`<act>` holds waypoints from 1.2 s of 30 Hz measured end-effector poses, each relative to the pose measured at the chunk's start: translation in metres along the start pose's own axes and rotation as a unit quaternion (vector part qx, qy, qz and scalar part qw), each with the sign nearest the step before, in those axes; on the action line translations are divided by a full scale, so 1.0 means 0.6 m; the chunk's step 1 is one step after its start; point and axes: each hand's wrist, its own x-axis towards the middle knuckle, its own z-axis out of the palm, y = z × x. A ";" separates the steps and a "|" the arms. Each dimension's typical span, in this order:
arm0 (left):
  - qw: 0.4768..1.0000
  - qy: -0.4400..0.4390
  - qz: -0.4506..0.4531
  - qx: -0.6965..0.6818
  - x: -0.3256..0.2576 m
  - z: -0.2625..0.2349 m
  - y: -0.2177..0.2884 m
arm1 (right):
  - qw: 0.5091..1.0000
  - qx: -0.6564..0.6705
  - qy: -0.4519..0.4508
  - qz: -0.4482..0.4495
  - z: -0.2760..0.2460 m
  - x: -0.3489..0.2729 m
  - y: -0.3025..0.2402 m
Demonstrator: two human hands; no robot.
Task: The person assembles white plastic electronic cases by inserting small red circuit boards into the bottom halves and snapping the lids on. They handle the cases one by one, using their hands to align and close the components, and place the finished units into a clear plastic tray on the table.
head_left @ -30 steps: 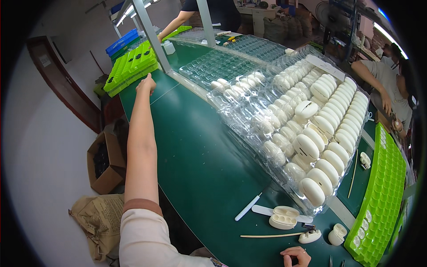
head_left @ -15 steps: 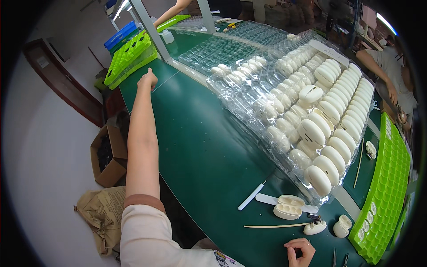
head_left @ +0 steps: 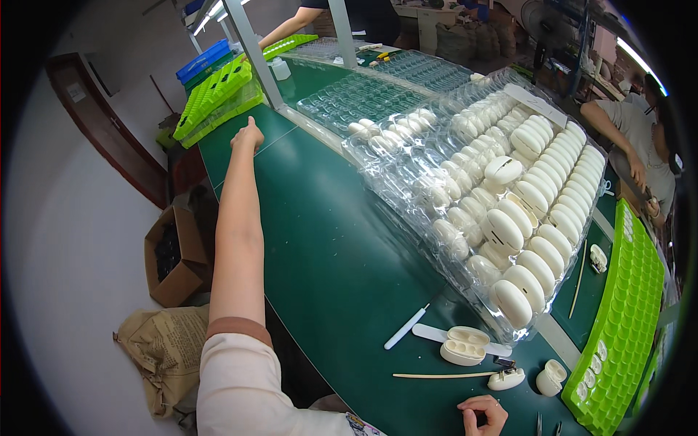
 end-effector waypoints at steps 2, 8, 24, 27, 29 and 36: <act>1.000 0.004 -0.001 -0.001 -0.005 -0.006 -0.002 | 1.000 -0.002 0.001 0.000 0.001 0.000 0.000; 1.000 0.004 0.006 -0.005 -0.008 -0.011 -0.003 | 1.000 -0.009 -0.001 0.004 0.000 0.000 0.001; 1.000 0.022 -0.004 0.006 -0.023 -0.035 -0.002 | 1.000 0.005 0.004 -0.001 0.000 -0.001 0.004; 1.000 0.026 -0.007 0.006 -0.022 -0.036 -0.003 | 1.000 0.003 0.005 -0.005 -0.001 0.000 0.005; 0.999 0.030 -0.006 -0.010 -0.030 -0.037 -0.004 | 1.000 0.003 0.004 -0.002 -0.001 0.001 0.003; 0.981 0.139 0.132 -0.008 -0.022 -0.012 -0.013 | 1.000 0.008 -0.004 -0.020 -0.001 0.002 0.003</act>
